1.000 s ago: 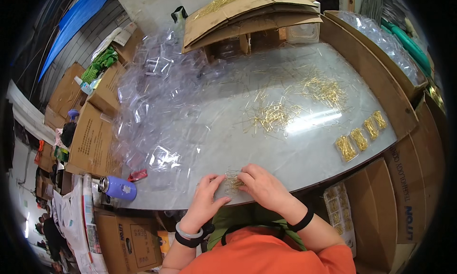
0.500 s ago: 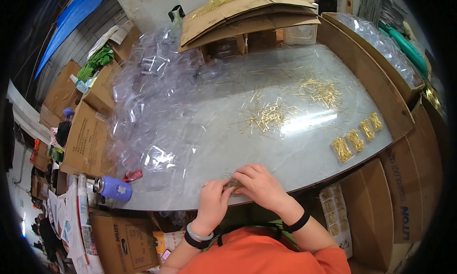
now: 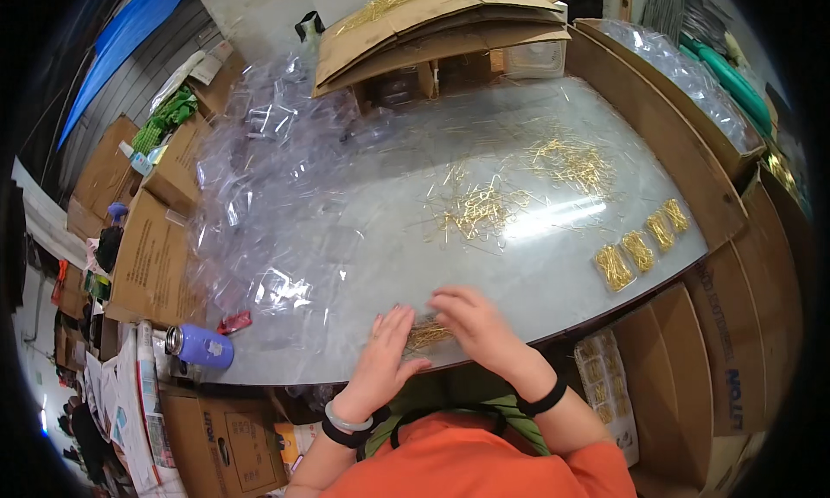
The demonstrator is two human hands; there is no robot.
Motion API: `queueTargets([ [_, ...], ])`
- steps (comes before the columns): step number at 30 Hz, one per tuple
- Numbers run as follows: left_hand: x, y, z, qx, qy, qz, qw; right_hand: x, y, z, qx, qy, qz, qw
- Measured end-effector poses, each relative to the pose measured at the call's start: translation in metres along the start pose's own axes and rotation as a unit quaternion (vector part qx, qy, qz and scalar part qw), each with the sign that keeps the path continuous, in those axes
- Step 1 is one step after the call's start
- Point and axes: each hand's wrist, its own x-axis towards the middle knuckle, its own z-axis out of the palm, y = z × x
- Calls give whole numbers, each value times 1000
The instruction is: The recorder is sorting and packaging small gold-colored metal pins into plastic containers at a work table.
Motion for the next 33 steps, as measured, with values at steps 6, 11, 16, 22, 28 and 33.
queueTargets([
  [6,7,9,15,14,30,22,999,-45,-18,8,-31,107,109,988],
  [11,14,11,27,-8,42,29,999,-34,-16,38,22,55,68,996],
  [16,9,13,23,9,62,10,998,-19,-14,0,-44,-23,27,998],
  [22,12,7,25,-1,63,38,997,-14,9,-18,-153,-108,-45,981],
  [28,11,8,23,1,60,32,998,-28,-8,-1,-136,4,10,991],
  [33,11,5,27,-11,50,29,998,-38,-27,41,-74,79,31,994],
])
